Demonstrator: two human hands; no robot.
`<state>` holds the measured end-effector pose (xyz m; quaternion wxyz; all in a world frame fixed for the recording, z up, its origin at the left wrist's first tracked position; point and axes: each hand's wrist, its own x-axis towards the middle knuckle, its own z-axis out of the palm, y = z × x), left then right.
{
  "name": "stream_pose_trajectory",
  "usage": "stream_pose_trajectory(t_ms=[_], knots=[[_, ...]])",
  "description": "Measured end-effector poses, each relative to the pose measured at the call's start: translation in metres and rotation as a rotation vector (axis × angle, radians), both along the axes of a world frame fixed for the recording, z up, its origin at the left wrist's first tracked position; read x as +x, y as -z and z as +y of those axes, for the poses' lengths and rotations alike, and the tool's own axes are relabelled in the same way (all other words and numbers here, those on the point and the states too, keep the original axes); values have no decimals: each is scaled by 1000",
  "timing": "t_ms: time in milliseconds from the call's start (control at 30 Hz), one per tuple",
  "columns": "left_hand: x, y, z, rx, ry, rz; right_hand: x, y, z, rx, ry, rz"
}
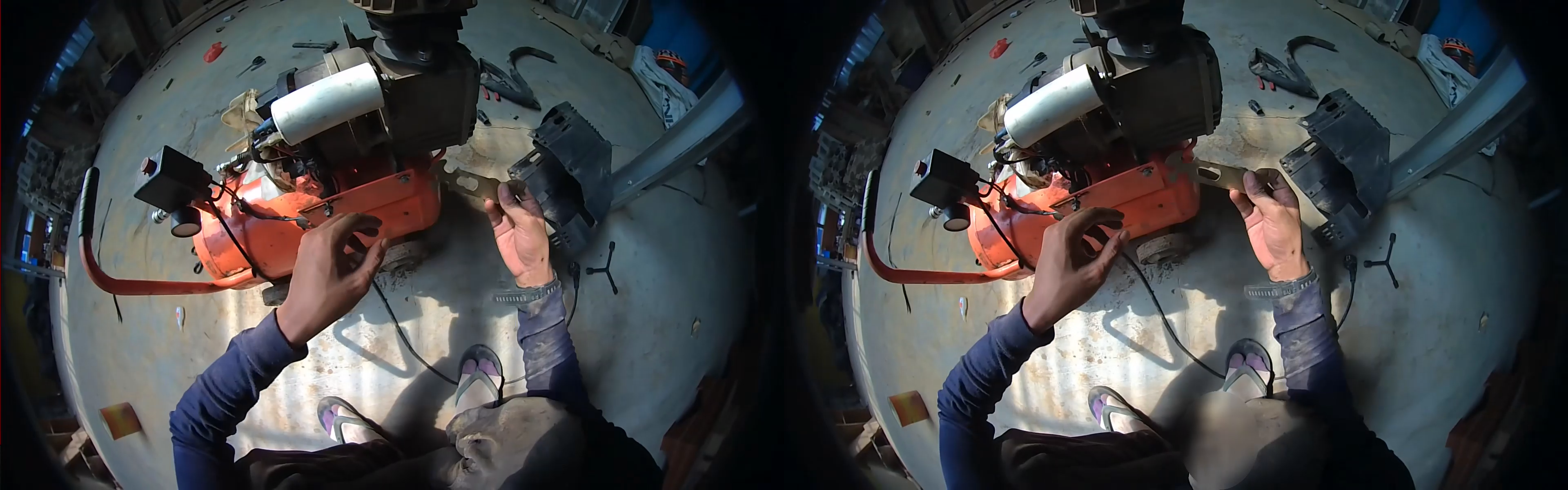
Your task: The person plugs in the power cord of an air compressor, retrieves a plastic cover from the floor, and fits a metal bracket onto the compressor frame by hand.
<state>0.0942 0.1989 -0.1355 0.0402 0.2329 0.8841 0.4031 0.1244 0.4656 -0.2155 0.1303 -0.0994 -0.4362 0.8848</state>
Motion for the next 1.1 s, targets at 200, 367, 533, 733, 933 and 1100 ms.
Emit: stream_pose_trajectory(t_ms=[200, 367, 533, 733, 933, 1100], knots=[[-2, -4, -22, -270, -154, 410, 24, 33, -28, -369, -350, -63], [-2, 5, -41, 5, -247, 73, 10, 33, -88, -378, -358, -17], [-1, 12, -45, 180, -289, -33, -9, 34, -105, -72, -215, 151], [-8, 22, -39, 238, -289, 15, -14, 35, -101, 124, -173, 242], [-16, 28, -39, 220, -274, 76, -26, 43, -101, 43, -195, 269], [-16, 34, -36, 315, -264, 123, -25, 46, -103, -122, -249, 272]])
